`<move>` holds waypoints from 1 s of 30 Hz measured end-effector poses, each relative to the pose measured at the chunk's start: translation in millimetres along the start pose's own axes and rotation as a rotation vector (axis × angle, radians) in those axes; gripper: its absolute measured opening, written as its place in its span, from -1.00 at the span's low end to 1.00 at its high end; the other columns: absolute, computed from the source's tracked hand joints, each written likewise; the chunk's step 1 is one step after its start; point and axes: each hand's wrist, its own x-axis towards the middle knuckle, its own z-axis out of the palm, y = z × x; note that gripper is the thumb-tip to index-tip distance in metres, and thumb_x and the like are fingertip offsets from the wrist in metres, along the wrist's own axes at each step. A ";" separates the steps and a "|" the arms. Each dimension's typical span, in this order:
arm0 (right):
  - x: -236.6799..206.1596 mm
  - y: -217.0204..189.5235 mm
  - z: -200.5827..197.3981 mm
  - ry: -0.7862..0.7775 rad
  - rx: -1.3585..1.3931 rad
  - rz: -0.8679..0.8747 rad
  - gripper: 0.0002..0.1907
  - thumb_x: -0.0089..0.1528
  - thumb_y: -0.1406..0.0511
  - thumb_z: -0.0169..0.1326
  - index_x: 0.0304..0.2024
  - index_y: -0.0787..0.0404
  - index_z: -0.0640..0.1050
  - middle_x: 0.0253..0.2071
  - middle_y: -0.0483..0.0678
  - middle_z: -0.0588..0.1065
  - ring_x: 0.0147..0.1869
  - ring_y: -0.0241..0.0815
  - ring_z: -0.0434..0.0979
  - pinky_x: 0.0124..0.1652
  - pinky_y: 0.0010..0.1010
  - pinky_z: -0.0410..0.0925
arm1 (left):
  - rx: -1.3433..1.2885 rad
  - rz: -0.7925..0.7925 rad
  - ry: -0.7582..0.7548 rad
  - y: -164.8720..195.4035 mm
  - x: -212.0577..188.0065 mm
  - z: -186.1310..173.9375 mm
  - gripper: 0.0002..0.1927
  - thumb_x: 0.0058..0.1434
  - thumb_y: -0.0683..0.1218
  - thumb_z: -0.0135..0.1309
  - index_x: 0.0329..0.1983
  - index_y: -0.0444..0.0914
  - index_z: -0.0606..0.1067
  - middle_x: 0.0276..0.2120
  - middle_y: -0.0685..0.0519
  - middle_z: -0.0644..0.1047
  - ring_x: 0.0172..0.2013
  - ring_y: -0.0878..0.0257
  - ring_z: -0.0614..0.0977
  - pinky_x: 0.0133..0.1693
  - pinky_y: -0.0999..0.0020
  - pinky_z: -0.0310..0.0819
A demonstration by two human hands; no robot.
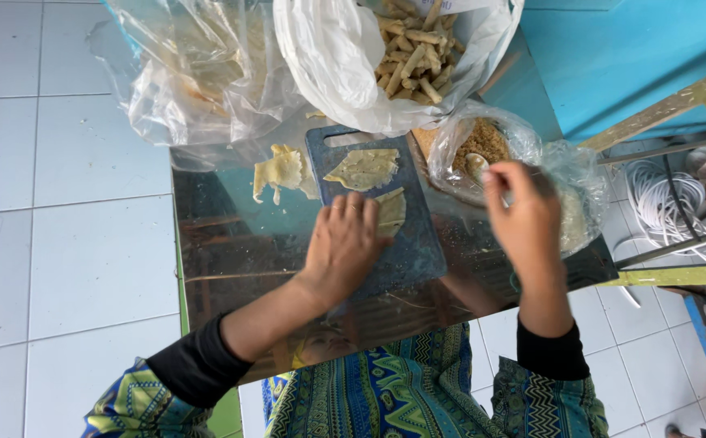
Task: The person spoons brown sugar filling from a plastic bag onto thin dough sheets on a cutting board and folds the sheets over the filling. They then unwrap a round layered dough disc, cut it into wedge pieces with a knife, and wrap the pieces in a clear plastic bag.
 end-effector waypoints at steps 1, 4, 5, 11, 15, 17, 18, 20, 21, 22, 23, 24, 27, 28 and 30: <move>4.7 12.0 -9.2 0.013 -0.127 -0.007 -0.82 0.40 0.25 0.21 -0.08 0.24 0.56 -0.19 0.02 0.58 -0.07 0.05 0.59 -0.08 -0.17 0.42 | -0.003 0.076 0.041 5.6 -1.8 3.1 -0.38 0.23 0.18 0.12 0.15 -0.37 0.41 0.04 -0.14 0.45 0.07 0.01 0.46 0.04 0.11 0.37; 5.6 37.6 -19.1 -0.059 -0.281 -0.007 -0.76 0.27 0.19 0.29 -0.22 0.22 0.58 -0.25 0.03 0.56 -0.11 0.11 0.54 -0.11 -0.11 0.39 | -0.018 0.231 0.133 17.7 -6.6 14.3 -0.31 0.24 0.17 0.09 0.27 -0.41 0.38 0.10 -0.15 0.44 0.10 0.00 0.43 0.09 0.10 0.31; 3.0 43.1 -16.9 -0.102 -0.290 0.001 -0.74 0.20 0.17 0.32 -0.26 0.21 0.59 -0.28 0.03 0.56 -0.13 0.11 0.53 -0.13 -0.09 0.38 | -0.026 0.245 0.139 19.6 -7.8 17.9 -0.29 0.23 0.18 0.08 0.26 -0.42 0.37 0.10 -0.16 0.43 0.10 -0.01 0.42 0.11 0.07 0.30; -12.2 56.8 11.3 -0.051 -0.186 0.103 -0.84 0.29 0.27 0.26 -0.27 0.22 0.57 -0.38 -0.04 0.57 -0.25 -0.01 0.57 -0.13 -0.13 0.38 | -0.126 0.254 0.093 18.3 -6.1 28.6 -0.43 0.30 0.14 0.06 0.18 -0.37 0.40 0.15 -0.13 0.42 0.15 -0.02 0.41 0.14 0.07 0.26; -7.3 56.5 17.9 -0.001 -0.036 0.140 -0.86 0.32 0.29 0.20 -0.14 0.23 0.58 -0.31 -0.03 0.59 -0.30 -0.09 0.60 -0.23 -0.25 0.40 | -0.201 0.271 0.044 17.8 -4.7 21.9 -0.50 0.30 0.11 0.07 0.15 -0.32 0.43 0.12 -0.11 0.43 0.14 -0.01 0.42 0.12 0.06 0.26; -5.3 54.0 19.2 0.012 -0.028 0.145 -0.88 0.35 0.30 0.19 -0.11 0.21 0.62 -0.31 -0.01 0.58 -0.31 -0.08 0.60 -0.25 -0.28 0.41 | -0.130 0.272 0.092 18.4 -4.4 17.3 -0.54 0.30 0.02 0.07 0.18 -0.31 0.43 0.11 -0.08 0.45 0.13 0.02 0.43 0.09 0.09 0.26; -5.2 52.7 19.5 -0.021 -0.064 0.169 -0.85 0.32 0.26 0.22 -0.14 0.20 0.62 -0.36 0.00 0.58 -0.34 -0.07 0.59 -0.28 -0.26 0.40 | -0.096 0.273 0.114 18.5 -4.2 15.2 -0.56 0.30 -0.03 0.08 0.20 -0.30 0.43 0.10 -0.06 0.46 0.13 0.04 0.43 0.07 0.10 0.26; -7.3 50.5 19.1 -0.091 -0.135 0.221 -0.76 0.27 0.17 0.29 -0.20 0.20 0.64 -0.45 0.00 0.57 -0.40 -0.04 0.57 -0.35 -0.22 0.38 | 0.041 0.292 0.147 17.3 -4.3 12.0 -0.48 0.11 -0.10 0.08 0.17 -0.32 0.45 0.08 -0.07 0.47 0.09 0.06 0.44 0.04 0.17 0.29; -8.7 50.1 18.7 -0.075 -0.171 0.162 -0.77 0.26 0.17 0.29 -0.22 0.19 0.63 -0.44 -0.02 0.57 -0.38 -0.03 0.57 -0.34 -0.21 0.38 | 0.110 0.300 0.163 16.6 -3.8 11.5 -0.44 0.02 -0.13 0.09 0.15 -0.33 0.46 0.06 -0.08 0.48 0.08 0.07 0.45 0.02 0.20 0.30; -10.3 49.9 18.0 -0.061 -0.207 0.103 -0.77 0.24 0.17 0.29 -0.23 0.19 0.62 -0.43 -0.03 0.58 -0.36 -0.03 0.58 -0.33 -0.20 0.38 | 0.144 0.293 0.144 16.2 -2.8 11.7 -0.49 0.04 -0.14 0.09 0.10 -0.34 0.47 0.04 -0.08 0.49 0.06 0.07 0.45 -0.01 0.21 0.31; -11.4 50.0 18.0 -0.047 -0.241 0.044 -0.77 0.22 0.17 0.28 -0.25 0.18 0.62 -0.42 -0.05 0.59 -0.34 -0.02 0.58 -0.32 -0.19 0.38 | 0.178 0.285 0.124 15.6 -1.6 12.4 -0.54 0.06 -0.14 0.10 0.06 -0.35 0.48 0.01 -0.08 0.49 0.04 0.07 0.45 -0.03 0.22 0.31; -12.0 50.2 18.1 -0.048 -0.219 0.097 -0.79 0.25 0.18 0.27 -0.23 0.17 0.62 -0.42 -0.04 0.58 -0.35 -0.03 0.58 -0.32 -0.20 0.38 | 0.213 0.278 0.104 15.3 -0.8 13.3 -0.60 0.07 -0.15 0.10 0.01 -0.36 0.49 -0.01 -0.07 0.50 0.03 0.06 0.45 -0.06 0.23 0.31; -11.4 51.4 18.2 -0.026 -0.147 0.222 -0.83 0.31 0.20 0.24 -0.16 0.15 0.62 -0.37 -0.02 0.58 -0.37 -0.07 0.57 -0.34 -0.23 0.37 | 0.302 0.351 0.131 14.1 2.8 16.9 -0.65 0.06 -0.13 0.09 -0.09 -0.36 0.52 -0.06 -0.09 0.50 0.02 0.07 0.46 -0.09 0.26 0.33; -10.3 51.7 18.1 -0.006 -0.115 0.237 -0.84 0.33 0.22 0.22 -0.14 0.14 0.62 -0.34 -0.03 0.59 -0.38 -0.08 0.57 -0.34 -0.24 0.37 | 0.297 0.356 0.125 13.5 3.7 17.8 -0.67 0.05 -0.13 0.09 -0.11 -0.35 0.52 -0.07 -0.09 0.50 0.02 0.06 0.47 -0.09 0.25 0.33; -7.6 51.6 16.5 0.039 -0.082 0.223 -0.87 0.35 0.25 0.20 -0.10 0.14 0.61 -0.30 -0.04 0.59 -0.38 -0.09 0.54 -0.33 -0.25 0.37 | 0.286 0.366 0.110 12.3 4.8 18.6 -0.69 0.02 -0.13 0.08 -0.15 -0.33 0.53 -0.10 -0.08 0.51 0.02 0.05 0.48 -0.09 0.24 0.34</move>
